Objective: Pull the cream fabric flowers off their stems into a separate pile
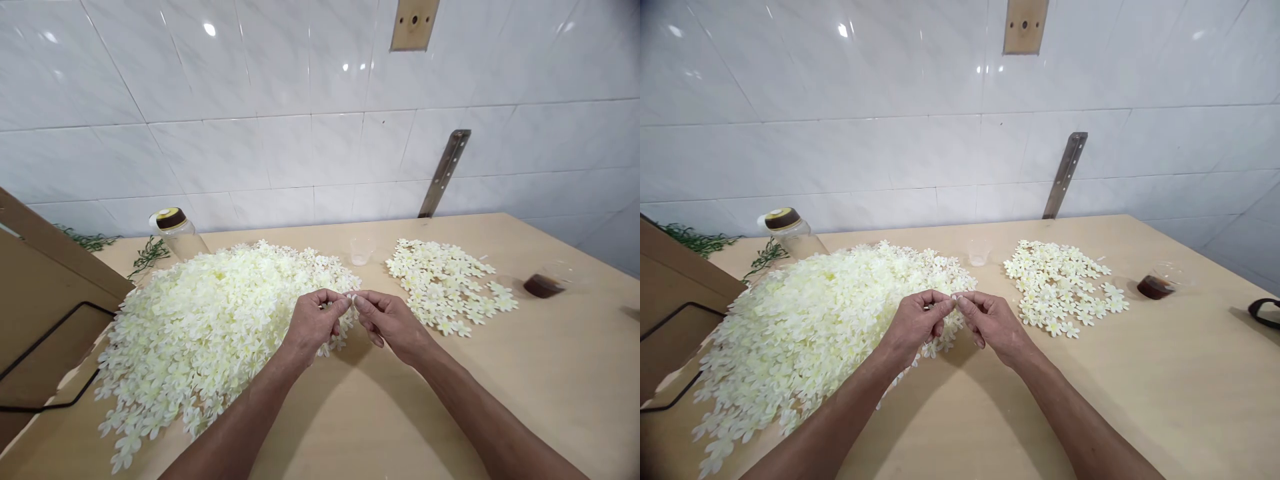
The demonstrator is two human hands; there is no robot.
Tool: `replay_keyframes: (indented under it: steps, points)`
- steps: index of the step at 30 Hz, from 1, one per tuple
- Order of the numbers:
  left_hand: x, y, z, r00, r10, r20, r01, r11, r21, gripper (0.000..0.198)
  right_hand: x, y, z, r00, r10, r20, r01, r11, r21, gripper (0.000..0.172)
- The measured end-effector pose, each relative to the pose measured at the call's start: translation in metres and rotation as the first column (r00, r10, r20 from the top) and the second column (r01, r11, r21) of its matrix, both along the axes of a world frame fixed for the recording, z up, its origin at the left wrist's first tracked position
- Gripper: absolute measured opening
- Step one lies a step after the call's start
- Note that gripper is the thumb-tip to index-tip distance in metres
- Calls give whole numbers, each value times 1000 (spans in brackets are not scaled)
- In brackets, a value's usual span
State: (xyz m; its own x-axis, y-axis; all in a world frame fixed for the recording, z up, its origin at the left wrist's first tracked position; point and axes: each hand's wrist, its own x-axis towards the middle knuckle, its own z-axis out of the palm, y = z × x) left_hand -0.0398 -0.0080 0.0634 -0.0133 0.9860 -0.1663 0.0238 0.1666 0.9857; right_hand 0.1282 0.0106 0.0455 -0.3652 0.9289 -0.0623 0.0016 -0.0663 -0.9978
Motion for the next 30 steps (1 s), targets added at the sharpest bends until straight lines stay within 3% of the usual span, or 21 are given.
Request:
replay_keyframes:
  steps: [8, 16, 20, 22, 27, 30]
  points:
    - [2, 0, -4, 999, -9, -37, 10, 1000, 16, 25, 2, 4, -7, 989, -120, 81, 117, 992, 40, 41]
    - [-1, 4, -2, 989, 93, 114, -97, 995, 33, 29, 4, 4, -7, 993, -100, 54, 99, 995, 26, 43]
    - [-4, 7, -3, 966, 171, 192, -181, 983, 35, 14, 6, 6, -11, 991, -126, 52, 125, 992, 10, 43]
    - [-5, 8, -3, 960, 192, 204, -205, 978, 47, 21, 9, 8, -13, 986, -149, 73, 149, 989, 14, 43]
    - [-9, 10, -4, 958, 190, 213, -219, 968, 122, 24, 9, 16, -12, 951, -240, 197, 225, 970, 95, 43]
    - [-9, 10, -2, 955, 158, 250, -202, 966, 163, 21, 1, 18, -4, 964, -185, 191, 155, 974, 166, 46]
